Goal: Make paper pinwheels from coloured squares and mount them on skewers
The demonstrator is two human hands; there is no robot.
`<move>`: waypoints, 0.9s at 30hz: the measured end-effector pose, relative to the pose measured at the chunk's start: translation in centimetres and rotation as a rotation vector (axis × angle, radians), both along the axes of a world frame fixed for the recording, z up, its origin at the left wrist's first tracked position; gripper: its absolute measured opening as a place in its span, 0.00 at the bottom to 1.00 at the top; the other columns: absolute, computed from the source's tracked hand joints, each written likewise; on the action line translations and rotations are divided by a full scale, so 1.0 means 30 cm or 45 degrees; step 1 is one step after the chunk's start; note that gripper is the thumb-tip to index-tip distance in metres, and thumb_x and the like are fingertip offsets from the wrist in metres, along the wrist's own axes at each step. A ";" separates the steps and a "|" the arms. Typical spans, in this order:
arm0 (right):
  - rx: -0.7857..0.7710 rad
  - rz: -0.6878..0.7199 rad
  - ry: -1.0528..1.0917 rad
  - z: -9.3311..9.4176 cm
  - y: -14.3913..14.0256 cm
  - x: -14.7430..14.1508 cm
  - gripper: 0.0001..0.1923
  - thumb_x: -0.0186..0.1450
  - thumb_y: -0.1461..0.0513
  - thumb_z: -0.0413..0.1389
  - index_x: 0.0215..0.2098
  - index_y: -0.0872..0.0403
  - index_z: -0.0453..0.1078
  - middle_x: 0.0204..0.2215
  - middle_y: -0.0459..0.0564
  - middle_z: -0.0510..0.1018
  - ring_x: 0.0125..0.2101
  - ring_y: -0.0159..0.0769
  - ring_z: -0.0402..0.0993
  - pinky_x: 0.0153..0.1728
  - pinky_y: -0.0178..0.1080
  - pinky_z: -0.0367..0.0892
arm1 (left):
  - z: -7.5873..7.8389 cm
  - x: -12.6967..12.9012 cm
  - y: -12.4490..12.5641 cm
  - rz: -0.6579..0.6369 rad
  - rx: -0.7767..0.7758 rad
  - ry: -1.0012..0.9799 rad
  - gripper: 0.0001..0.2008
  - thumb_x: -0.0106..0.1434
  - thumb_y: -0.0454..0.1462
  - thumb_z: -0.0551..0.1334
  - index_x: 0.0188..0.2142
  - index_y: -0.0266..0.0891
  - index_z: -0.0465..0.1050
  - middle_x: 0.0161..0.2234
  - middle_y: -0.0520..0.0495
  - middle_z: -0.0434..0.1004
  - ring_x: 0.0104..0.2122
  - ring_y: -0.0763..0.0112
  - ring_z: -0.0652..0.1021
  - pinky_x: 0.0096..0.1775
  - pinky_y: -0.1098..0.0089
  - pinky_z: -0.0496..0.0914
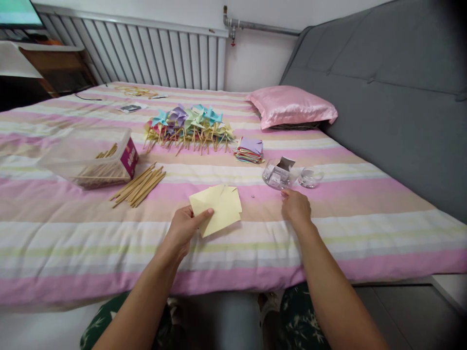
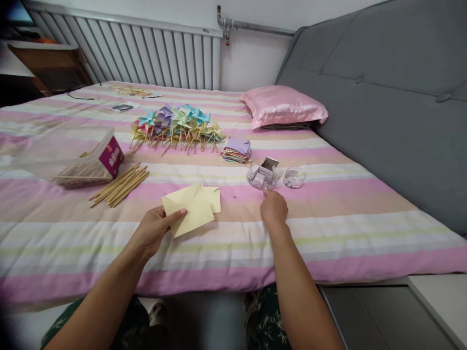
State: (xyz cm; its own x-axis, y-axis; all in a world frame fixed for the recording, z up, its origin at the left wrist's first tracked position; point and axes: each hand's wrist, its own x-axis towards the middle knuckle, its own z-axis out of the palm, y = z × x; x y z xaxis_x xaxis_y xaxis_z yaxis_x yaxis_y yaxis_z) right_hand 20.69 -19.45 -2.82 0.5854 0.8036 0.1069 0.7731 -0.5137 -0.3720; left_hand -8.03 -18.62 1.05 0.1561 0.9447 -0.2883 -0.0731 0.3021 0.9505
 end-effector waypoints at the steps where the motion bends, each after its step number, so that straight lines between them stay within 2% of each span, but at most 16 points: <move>1: -0.004 0.002 0.002 -0.008 0.006 0.005 0.16 0.59 0.66 0.51 0.44 0.53 0.74 0.39 0.58 0.78 0.39 0.45 0.74 0.38 0.41 0.65 | 0.000 0.000 0.001 0.001 0.000 -0.002 0.19 0.42 0.41 0.71 0.32 0.30 0.77 0.33 0.38 0.81 0.29 0.62 0.78 0.28 0.70 0.69; 9: -0.007 -0.017 0.021 -0.052 0.046 0.022 0.13 0.60 0.64 0.51 0.40 0.52 0.75 0.40 0.57 0.78 0.39 0.44 0.74 0.38 0.41 0.65 | -0.005 -0.003 0.005 -0.003 0.005 -0.003 0.20 0.41 0.42 0.72 0.32 0.31 0.78 0.34 0.38 0.81 0.30 0.61 0.78 0.29 0.70 0.69; 15: -0.036 -0.086 0.059 -0.064 0.058 0.016 0.13 0.59 0.64 0.51 0.38 0.53 0.76 0.36 0.59 0.78 0.36 0.44 0.75 0.36 0.42 0.66 | -0.005 -0.007 0.004 -0.003 0.006 -0.016 0.20 0.41 0.42 0.71 0.32 0.31 0.78 0.34 0.38 0.81 0.30 0.62 0.78 0.29 0.70 0.69; 22: -0.050 -0.070 0.101 -0.060 0.060 0.004 0.14 0.57 0.67 0.50 0.37 0.56 0.75 0.39 0.62 0.76 0.41 0.49 0.73 0.39 0.46 0.65 | -0.003 -0.008 0.003 -0.001 0.003 -0.012 0.19 0.43 0.41 0.71 0.33 0.30 0.77 0.35 0.38 0.81 0.30 0.64 0.78 0.29 0.71 0.68; 27: 0.045 -0.029 0.210 -0.025 0.049 -0.018 0.13 0.58 0.67 0.48 0.38 0.58 0.72 0.40 0.62 0.74 0.42 0.49 0.71 0.41 0.48 0.64 | -0.001 -0.010 0.006 0.014 -0.008 -0.008 0.19 0.43 0.41 0.71 0.33 0.30 0.77 0.34 0.39 0.81 0.29 0.65 0.78 0.29 0.72 0.68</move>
